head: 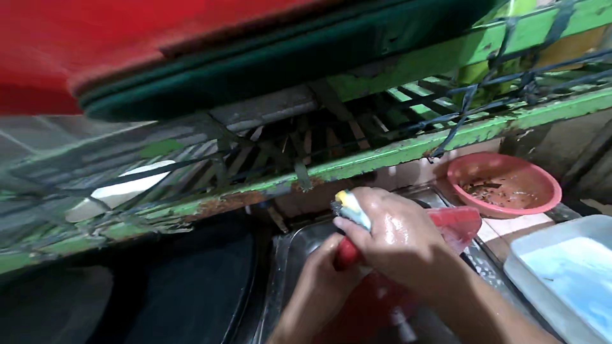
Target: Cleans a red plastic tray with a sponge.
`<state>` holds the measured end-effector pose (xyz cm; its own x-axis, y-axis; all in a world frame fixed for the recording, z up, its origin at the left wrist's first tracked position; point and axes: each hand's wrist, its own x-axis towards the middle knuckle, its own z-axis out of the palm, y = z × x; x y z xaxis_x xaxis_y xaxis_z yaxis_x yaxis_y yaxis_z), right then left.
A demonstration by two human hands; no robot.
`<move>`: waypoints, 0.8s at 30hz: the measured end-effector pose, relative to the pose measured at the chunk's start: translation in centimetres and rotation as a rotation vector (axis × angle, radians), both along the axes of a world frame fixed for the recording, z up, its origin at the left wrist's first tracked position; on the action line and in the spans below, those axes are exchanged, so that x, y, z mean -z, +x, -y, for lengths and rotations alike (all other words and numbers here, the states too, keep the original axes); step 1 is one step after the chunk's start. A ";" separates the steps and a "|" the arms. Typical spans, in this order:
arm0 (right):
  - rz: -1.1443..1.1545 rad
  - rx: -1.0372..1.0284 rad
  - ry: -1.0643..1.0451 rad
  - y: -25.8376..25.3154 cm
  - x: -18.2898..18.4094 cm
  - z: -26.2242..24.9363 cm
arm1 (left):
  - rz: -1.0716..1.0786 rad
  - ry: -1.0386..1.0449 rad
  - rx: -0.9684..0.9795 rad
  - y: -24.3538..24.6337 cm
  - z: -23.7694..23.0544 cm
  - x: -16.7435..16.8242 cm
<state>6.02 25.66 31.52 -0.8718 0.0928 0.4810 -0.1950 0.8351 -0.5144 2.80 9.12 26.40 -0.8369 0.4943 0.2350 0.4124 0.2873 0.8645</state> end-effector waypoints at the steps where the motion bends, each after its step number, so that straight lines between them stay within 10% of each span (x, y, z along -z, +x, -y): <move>1: -0.007 -0.021 -0.009 -0.3 0.5 -0.5 | 0.034 0.062 -0.006 0.1 0.1 0.5; 8: 0.205 0.320 -0.144 -3.4 7.5 -12.4 | 0.243 0.374 -0.078 -1.9 5.6 4.5; 15: -0.169 -0.080 -0.048 -2.9 3.3 0.5 | 0.210 0.240 -0.023 -1.7 2.5 2.6; 19: 0.092 0.036 -0.083 -3.9 5.3 -5.5 | 0.224 0.318 -0.115 -1.1 5.2 4.1; 24: 0.216 0.262 -0.854 -4.7 10.9 -13.7 | 0.241 0.523 -0.103 -1.2 8.4 7.0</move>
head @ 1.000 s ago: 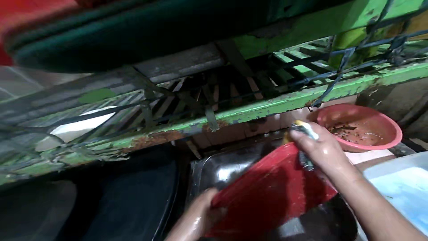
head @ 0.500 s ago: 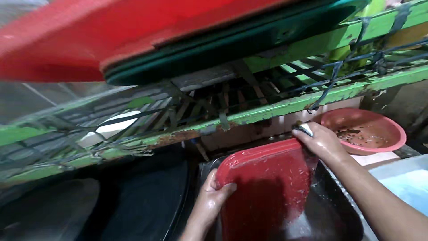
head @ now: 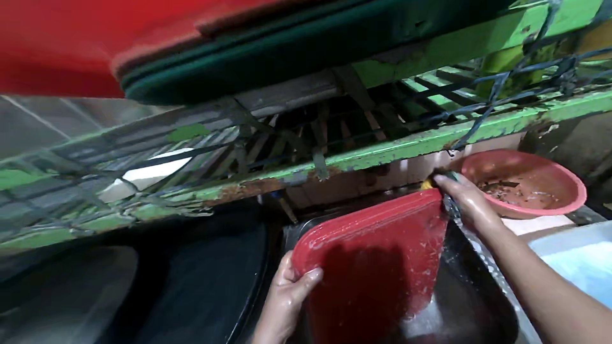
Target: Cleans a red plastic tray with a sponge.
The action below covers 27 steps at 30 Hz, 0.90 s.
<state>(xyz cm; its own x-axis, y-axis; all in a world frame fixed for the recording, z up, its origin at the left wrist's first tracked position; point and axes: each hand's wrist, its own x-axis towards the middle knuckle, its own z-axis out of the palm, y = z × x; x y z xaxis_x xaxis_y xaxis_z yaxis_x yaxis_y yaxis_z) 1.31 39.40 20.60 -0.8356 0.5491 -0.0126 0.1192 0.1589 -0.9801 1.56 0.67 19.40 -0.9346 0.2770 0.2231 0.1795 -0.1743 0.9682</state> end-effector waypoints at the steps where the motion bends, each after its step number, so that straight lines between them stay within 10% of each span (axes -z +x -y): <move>1: -0.061 0.013 -0.085 0.3 0.8 -0.1 | 0.005 0.018 -0.009 0.0 0.1 0.2; 5: -0.077 0.061 -0.029 2.0 -0.5 2.1 | 0.054 -0.049 -0.024 0.6 2.3 -0.3; 11: -0.076 -0.195 0.473 4.3 -10.9 9.8 | -0.111 -0.908 0.237 0.3 2.7 -6.6; 14: -0.036 -0.412 0.676 3.8 -12.7 14.3 | -0.075 -0.828 0.292 0.5 -0.2 -6.0; 19: -0.083 -0.444 0.567 1.9 -6.9 12.8 | 0.034 -0.541 0.197 1.5 1.4 -1.9; 27: 0.244 0.043 0.365 1.2 8.1 -3.1 | 0.251 -0.328 -0.008 1.5 6.4 4.3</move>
